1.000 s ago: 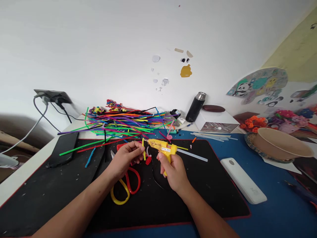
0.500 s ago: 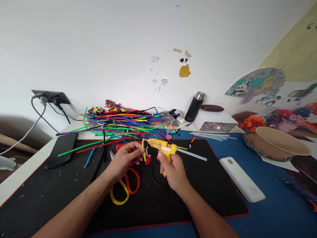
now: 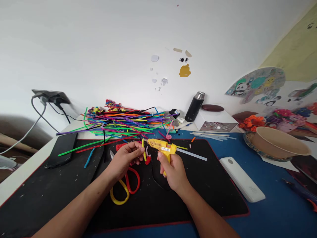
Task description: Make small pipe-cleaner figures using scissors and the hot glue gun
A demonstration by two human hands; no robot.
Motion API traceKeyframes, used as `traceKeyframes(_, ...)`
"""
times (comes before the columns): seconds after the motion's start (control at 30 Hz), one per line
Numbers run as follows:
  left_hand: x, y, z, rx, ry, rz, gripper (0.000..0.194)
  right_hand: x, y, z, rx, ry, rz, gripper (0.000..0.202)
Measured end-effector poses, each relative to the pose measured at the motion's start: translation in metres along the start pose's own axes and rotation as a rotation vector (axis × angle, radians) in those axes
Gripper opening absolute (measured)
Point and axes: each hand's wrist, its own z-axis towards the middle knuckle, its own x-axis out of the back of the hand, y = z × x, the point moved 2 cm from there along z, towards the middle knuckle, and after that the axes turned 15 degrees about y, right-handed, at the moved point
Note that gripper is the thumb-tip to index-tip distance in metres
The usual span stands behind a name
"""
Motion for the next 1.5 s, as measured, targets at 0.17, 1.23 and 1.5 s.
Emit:
traceKeyframes(0.17, 0.0004, 0.0006, 0.0004, -0.002, -0.006, -0.004, 0.035, 0.0005, 0.0002, -0.0007, -0.001, -0.003, 0.002, 0.064)
traceKeyframes(1.23, 0.0009, 0.0002, 0.0003, -0.009, -0.014, 0.000, 0.038, -0.0004, 0.0014, -0.0026, 0.016, 0.011, -0.011, 0.061)
traceKeyframes(1.5, 0.0020, 0.0004, 0.0018, -0.011, 0.002, -0.006, 0.038, -0.0005, 0.0024, -0.0023, 0.016, 0.001, -0.018, 0.060)
